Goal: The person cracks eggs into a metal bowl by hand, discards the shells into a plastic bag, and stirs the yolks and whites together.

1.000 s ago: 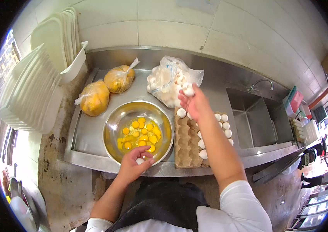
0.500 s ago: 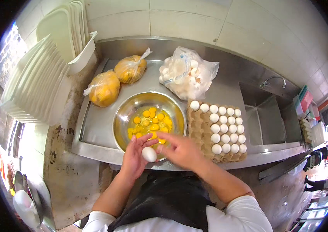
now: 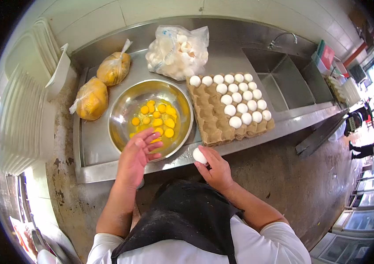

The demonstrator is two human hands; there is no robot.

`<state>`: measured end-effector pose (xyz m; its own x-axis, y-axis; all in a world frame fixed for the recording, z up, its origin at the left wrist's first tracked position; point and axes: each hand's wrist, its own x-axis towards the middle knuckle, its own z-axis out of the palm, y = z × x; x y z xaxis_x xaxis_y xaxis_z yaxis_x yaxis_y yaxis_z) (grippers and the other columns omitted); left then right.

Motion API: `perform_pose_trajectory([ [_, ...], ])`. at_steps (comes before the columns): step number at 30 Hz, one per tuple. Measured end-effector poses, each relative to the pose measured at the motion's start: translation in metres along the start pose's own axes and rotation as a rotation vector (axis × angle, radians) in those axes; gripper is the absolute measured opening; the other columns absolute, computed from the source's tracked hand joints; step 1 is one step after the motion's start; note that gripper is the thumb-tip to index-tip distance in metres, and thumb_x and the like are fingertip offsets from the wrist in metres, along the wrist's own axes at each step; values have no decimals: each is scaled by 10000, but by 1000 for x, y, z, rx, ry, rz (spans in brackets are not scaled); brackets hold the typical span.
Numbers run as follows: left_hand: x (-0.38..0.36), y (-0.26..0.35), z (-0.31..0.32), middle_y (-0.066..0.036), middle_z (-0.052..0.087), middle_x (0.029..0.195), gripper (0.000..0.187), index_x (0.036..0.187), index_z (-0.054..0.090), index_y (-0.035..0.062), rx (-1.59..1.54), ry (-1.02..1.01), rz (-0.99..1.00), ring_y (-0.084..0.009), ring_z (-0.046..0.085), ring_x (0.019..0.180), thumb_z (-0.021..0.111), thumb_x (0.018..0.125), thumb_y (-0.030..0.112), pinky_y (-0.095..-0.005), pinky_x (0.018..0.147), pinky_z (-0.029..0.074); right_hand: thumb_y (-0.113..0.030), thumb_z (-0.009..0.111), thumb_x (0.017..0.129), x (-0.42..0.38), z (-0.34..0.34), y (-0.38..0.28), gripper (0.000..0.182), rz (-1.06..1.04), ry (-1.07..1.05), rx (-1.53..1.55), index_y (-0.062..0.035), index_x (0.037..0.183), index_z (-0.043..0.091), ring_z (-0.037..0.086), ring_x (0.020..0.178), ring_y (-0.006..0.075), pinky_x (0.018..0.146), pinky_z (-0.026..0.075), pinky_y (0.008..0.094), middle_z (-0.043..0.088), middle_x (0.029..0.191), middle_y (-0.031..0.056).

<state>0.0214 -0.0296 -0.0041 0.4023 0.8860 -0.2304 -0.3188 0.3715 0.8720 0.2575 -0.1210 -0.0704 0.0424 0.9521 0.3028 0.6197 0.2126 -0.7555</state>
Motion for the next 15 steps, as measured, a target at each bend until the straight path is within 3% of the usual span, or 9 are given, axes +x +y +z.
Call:
perform_pose_trajectory([
  [2, -5, 8, -7, -129, 622, 1182, 523, 1311, 483, 6, 26, 59, 50, -198, 633, 952, 548, 934, 362, -300, 771, 522, -172, 693, 851, -16, 7, 16, 415, -22, 30, -87, -16, 1221, 590, 667, 903, 305, 743, 555, 339, 620, 1165, 194],
  [6, -9, 13, -21, -121, 658, 1088, 486, 1292, 500, 7, 91, 55, 16, -161, 643, 815, 576, 924, 314, -271, 672, 519, -178, 702, 840, -21, 13, 16, 426, -60, 105, -107, -29, 1225, 595, 662, 951, 322, 783, 550, 357, 624, 1167, 193],
  [8, -8, 12, -22, -109, 672, 1026, 461, 1281, 508, 10, 87, 32, -1, -138, 632, 733, 585, 921, 287, -255, 612, 504, -175, 710, 831, -19, 17, 18, 439, -175, 209, -151, -41, 1234, 596, 650, 1000, 331, 823, 539, 374, 628, 1170, 188],
  [12, -6, 10, -14, -105, 670, 1013, 441, 1269, 520, 9, 131, -2, -8, -144, 634, 742, 595, 917, 262, -251, 625, 496, -154, 720, 816, -26, 24, 29, 451, -51, 107, -218, -40, 1234, 597, 628, 1042, 361, 855, 525, 393, 623, 1175, 201],
  [15, -4, 5, -14, -97, 667, 1025, 417, 1257, 533, 12, 170, -34, -56, -138, 632, 767, 625, 902, 210, -247, 650, 493, -152, 708, 836, -17, 20, 14, 435, -62, 115, -226, -17, 1232, 590, 648, 996, 302, 827, 526, 348, 625, 1169, 195],
])
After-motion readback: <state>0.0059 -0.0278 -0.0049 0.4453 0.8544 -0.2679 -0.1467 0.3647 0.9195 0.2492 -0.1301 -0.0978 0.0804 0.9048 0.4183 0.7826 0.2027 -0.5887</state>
